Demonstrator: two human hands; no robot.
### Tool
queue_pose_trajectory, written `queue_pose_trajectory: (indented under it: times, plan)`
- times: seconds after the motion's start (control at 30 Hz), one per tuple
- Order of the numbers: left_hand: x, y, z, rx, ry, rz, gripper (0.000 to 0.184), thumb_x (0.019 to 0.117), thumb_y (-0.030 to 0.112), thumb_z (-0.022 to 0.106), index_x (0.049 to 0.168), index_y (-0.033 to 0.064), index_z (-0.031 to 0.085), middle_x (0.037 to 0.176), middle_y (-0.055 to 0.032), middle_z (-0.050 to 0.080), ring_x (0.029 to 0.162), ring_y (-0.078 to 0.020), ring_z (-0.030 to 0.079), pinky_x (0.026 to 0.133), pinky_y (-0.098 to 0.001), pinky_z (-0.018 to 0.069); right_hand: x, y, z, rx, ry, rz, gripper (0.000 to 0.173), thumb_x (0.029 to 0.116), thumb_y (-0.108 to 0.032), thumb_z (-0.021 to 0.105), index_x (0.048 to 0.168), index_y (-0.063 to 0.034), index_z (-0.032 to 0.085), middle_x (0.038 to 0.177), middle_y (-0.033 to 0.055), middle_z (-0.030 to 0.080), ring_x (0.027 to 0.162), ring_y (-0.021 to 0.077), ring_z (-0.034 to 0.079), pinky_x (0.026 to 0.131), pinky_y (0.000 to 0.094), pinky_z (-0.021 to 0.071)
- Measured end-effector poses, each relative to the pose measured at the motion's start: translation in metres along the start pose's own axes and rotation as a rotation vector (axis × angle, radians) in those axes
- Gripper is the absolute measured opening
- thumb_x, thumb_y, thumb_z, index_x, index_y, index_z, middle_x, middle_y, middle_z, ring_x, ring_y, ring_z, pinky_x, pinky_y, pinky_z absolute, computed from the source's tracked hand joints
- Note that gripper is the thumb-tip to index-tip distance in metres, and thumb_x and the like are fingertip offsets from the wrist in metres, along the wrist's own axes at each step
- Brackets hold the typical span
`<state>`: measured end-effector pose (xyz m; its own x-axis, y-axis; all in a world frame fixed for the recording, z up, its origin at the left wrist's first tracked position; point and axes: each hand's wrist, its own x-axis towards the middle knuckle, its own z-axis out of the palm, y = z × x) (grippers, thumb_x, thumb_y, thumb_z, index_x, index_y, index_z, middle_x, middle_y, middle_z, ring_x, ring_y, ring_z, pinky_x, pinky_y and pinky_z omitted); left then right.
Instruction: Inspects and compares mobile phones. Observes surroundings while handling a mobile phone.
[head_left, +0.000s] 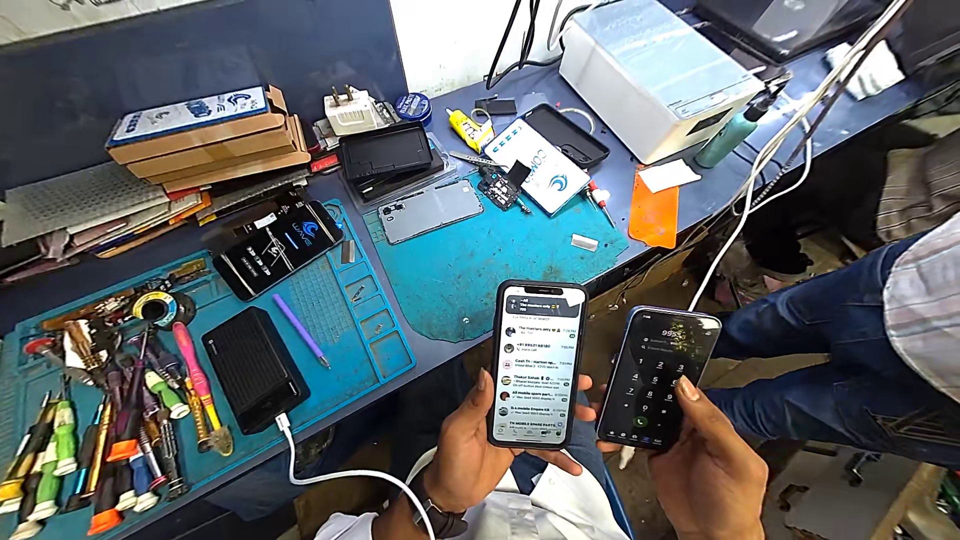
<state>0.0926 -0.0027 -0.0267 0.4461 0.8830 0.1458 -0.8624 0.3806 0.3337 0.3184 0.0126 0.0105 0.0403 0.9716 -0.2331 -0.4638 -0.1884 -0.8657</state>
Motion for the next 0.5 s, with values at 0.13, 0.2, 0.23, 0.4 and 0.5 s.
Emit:
queue_pose_trajectory:
  times: [0.13,0.2,0.23,0.4,0.5]
  plan:
    - [0.0003,0.0011,0.0006,0.014,0.008,-0.001,0.064,0.1048,0.054,0.041,0.153,0.0126,0.043,0.154,-0.0276,0.043,0.134,-0.0473,0.051,0.098,-0.0616,0.0521,0.001,0.0002,0.0027,-0.029,0.004,-0.002,0.042,0.0961,-0.04,0.064,0.121,-0.005,0.063,0.099,0.0205,0.073,0.078,0.0286,0.076,0.056,0.0428,0.0644]
    - [-0.0004,0.0026,0.0014,0.02,0.02,-0.002,0.063,0.1048,0.054,0.041,0.153,0.0137,0.044,0.153,-0.0275,0.044,0.133,-0.0471,0.052,0.097,-0.0612,0.0525,0.0023,0.0008,0.005,-0.059,0.02,0.008,0.04,0.0954,-0.039,0.066,0.117,-0.005,0.066,0.095,0.0194,0.074,0.075,0.0266,0.076,0.055,0.0411,0.0643]
    - [-0.0007,0.0029,0.0016,0.016,0.026,-0.003,0.063,0.1046,0.054,0.042,0.152,0.0136,0.045,0.152,-0.0278,0.045,0.132,-0.0473,0.053,0.097,-0.0615,0.0524,0.0028,0.0009,0.005,-0.066,0.027,0.022,0.04,0.0955,-0.039,0.065,0.116,-0.0043,0.066,0.094,0.0202,0.073,0.073,0.027,0.076,0.055,0.0413,0.064]
    - [-0.0021,0.0026,-0.0013,-0.015,0.045,-0.004,0.062,0.1041,0.055,0.043,0.152,0.0142,0.046,0.15,-0.0297,0.046,0.132,-0.0497,0.052,0.097,-0.0647,0.0511,0.0036,0.0002,0.004,-0.065,0.054,0.082,0.043,0.094,-0.04,0.069,0.111,-0.001,0.065,0.088,0.0239,0.072,0.067,0.0289,0.075,0.052,0.0422,0.0635]
    - [-0.0025,0.0023,-0.0019,-0.029,0.042,-0.002,0.063,0.1043,0.054,0.043,0.151,0.0127,0.046,0.15,-0.03,0.046,0.132,-0.05,0.052,0.097,-0.0655,0.0508,0.0035,-0.0002,0.0039,-0.073,0.081,0.1,0.042,0.0932,-0.039,0.07,0.109,-0.0004,0.066,0.085,0.0233,0.072,0.065,0.0284,0.074,0.051,0.0413,0.0631]
